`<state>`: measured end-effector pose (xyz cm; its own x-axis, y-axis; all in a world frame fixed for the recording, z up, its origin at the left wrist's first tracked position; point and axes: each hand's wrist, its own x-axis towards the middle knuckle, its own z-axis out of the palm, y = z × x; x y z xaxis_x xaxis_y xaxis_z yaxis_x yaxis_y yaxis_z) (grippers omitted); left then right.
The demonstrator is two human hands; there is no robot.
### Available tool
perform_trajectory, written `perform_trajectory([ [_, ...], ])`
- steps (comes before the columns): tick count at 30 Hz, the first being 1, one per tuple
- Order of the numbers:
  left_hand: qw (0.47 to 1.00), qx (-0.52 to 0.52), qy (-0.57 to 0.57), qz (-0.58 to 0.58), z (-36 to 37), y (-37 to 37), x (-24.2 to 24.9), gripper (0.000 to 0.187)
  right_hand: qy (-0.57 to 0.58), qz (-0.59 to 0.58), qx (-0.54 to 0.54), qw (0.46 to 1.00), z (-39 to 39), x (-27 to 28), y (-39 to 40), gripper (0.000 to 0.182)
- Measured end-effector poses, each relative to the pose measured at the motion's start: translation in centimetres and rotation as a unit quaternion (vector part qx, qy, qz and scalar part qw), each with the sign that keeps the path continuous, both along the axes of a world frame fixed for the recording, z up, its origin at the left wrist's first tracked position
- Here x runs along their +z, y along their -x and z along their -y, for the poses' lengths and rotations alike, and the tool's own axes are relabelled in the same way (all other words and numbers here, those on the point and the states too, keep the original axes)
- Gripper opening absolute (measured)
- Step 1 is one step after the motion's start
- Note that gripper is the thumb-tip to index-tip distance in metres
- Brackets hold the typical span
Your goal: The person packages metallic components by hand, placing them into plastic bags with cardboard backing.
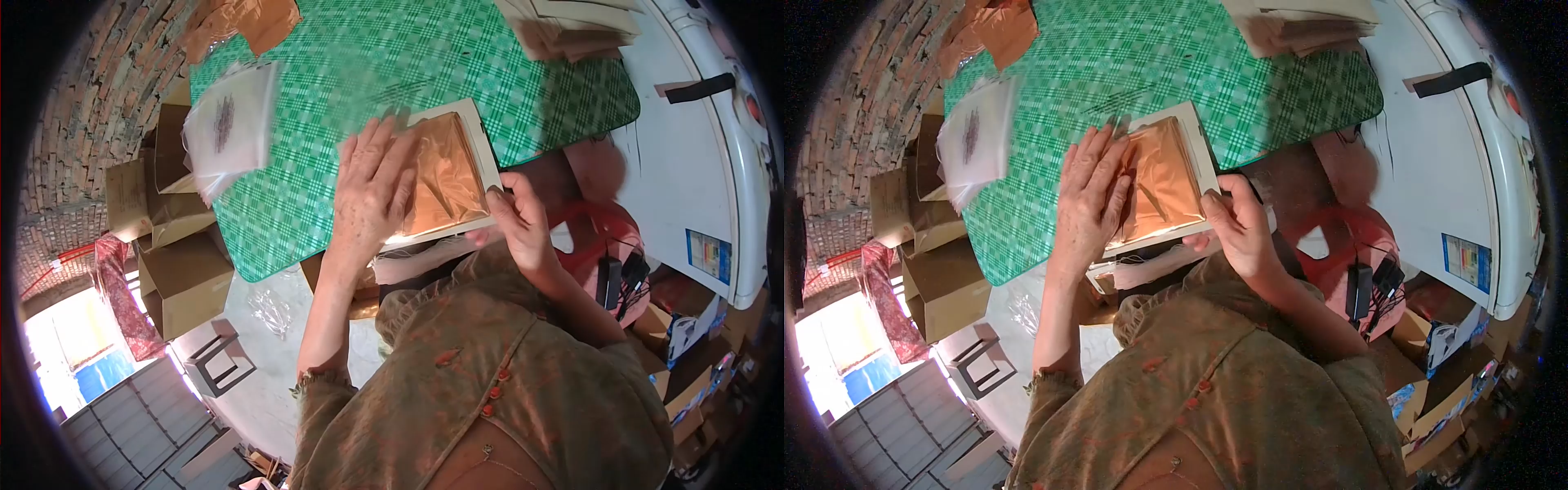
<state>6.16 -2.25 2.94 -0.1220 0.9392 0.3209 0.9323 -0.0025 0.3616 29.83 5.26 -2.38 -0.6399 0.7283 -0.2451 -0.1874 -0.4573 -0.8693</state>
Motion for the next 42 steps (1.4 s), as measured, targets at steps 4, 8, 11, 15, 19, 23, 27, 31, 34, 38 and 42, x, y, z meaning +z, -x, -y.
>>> perform_trajectory([
  [4, 1.000, -0.015, 0.010, 0.018, -1.5, 1.2, -1.3, 0.047, -0.109, 0.077, -0.033, 0.991, -0.7, 0.6, 1.4, 0.034],
  [8, 1.000, -0.024, 0.006, -0.004, -2.0, 2.0, -2.8, 0.050, -0.318, 0.187, -0.037, 0.929, -2.2, 1.6, 1.7, 0.040],
  [11, 0.999, -0.017, 0.019, -0.021, -2.0, 1.6, -2.6, 0.054, -0.517, 0.257, -0.068, 0.814, -3.6, 1.6, 1.3, 0.036],
  [15, 0.999, -0.018, 0.033, -0.029, -2.0, 1.5, -2.7, 0.061, -0.649, 0.327, -0.055, 0.684, -5.5, 2.4, 0.6, 0.033],
  [19, 0.998, -0.016, 0.059, -0.033, -2.1, 1.5, -2.6, 0.066, -0.705, 0.304, -0.043, 0.640, -7.1, 2.7, 1.6, 0.045],
  [23, 0.998, -0.022, 0.060, -0.027, -2.0, 1.5, -2.7, 0.071, -0.727, 0.291, -0.030, 0.621, -8.2, 2.4, 2.4, 0.048],
  [27, 0.998, -0.024, 0.061, -0.012, -2.1, 1.4, -2.4, 0.071, -0.718, 0.293, 0.004, 0.631, -8.8, 2.2, 2.2, 0.051],
  [31, 0.998, -0.025, 0.053, -0.026, -2.1, 1.5, -2.7, 0.071, -0.728, 0.277, 0.036, 0.627, -9.6, 2.3, 1.6, 0.055],
  [34, 0.998, -0.026, 0.055, -0.028, -2.1, 1.5, -2.8, 0.070, -0.731, 0.272, 0.058, 0.623, -10.0, 2.4, 1.3, 0.058],
  [38, 0.998, -0.026, 0.060, -0.027, -2.1, 1.5, -2.7, 0.071, -0.722, 0.269, 0.089, 0.632, -10.1, 2.4, 1.2, 0.058],
  [42, 0.997, -0.024, 0.064, -0.030, -2.1, 1.5, -2.7, 0.070, -0.721, 0.270, 0.086, 0.632, -10.2, 2.2, 1.4, 0.057],
])
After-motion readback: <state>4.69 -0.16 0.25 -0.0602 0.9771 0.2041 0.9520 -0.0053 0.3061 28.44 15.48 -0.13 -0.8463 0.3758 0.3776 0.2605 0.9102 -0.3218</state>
